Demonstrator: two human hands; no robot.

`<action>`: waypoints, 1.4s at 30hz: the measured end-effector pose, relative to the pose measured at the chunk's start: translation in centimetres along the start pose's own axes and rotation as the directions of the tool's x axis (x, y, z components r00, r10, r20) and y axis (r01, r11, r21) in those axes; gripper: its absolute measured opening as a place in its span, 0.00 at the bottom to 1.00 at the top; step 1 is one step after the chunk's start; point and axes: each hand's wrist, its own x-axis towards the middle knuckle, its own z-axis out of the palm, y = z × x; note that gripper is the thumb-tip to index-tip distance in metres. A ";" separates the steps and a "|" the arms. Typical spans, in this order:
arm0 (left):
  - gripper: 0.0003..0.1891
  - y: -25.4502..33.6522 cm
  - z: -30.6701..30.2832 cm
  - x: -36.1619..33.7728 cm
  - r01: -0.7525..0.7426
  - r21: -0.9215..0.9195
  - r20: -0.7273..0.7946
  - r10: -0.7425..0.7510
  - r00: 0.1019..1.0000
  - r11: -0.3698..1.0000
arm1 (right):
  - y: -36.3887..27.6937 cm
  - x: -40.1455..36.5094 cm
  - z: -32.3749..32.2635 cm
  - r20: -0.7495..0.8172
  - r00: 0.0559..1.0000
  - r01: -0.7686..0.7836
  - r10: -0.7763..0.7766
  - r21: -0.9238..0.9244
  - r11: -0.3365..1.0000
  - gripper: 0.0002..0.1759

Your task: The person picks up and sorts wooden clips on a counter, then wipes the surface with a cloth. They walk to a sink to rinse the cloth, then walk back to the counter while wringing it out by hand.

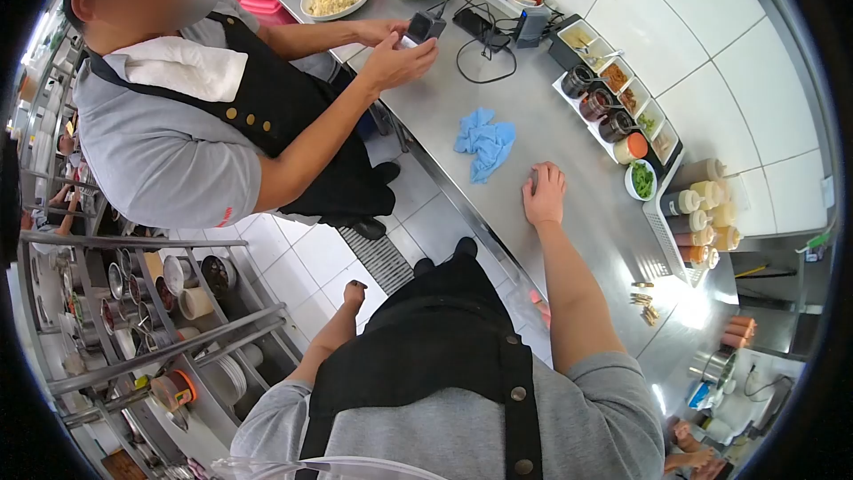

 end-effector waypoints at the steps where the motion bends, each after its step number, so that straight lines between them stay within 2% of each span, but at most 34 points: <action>1: 0.15 0.2 0.0 0.0 -0.002 -0.011 -0.002 0.002 1.000 1.000 | 0.0 0.0 0.0 -0.002 1.000 0.002 -0.002 0.000 1.000 0.18; 15: 0.14 -0.2 0.1 0.0 0.044 -0.007 -0.033 -0.044 0.998 0.999 | -0.2 -0.2 0.7 -0.047 0.999 0.027 -0.028 -0.022 0.999 0.18; 23: 0.16 -2.1 0.2 -0.8 0.008 -0.009 -0.050 -0.009 0.999 1.000 | 0.2 -0.2 1.2 -0.030 0.999 0.043 -0.045 -0.061 0.997 0.19; 32: 0.15 -3.1 0.8 -1.3 0.082 -0.039 -0.051 -0.084 0.995 0.996 | 0.0 -0.3 1.2 -0.028 0.998 0.047 -0.050 -0.088 0.995 0.18; 42: 0.14 -4.6 1.4 -1.9 0.094 -0.053 -0.048 -0.097 0.994 0.994 | 0.0 -0.2 1.3 -0.017 0.999 0.029 -0.031 -0.099 0.995 0.17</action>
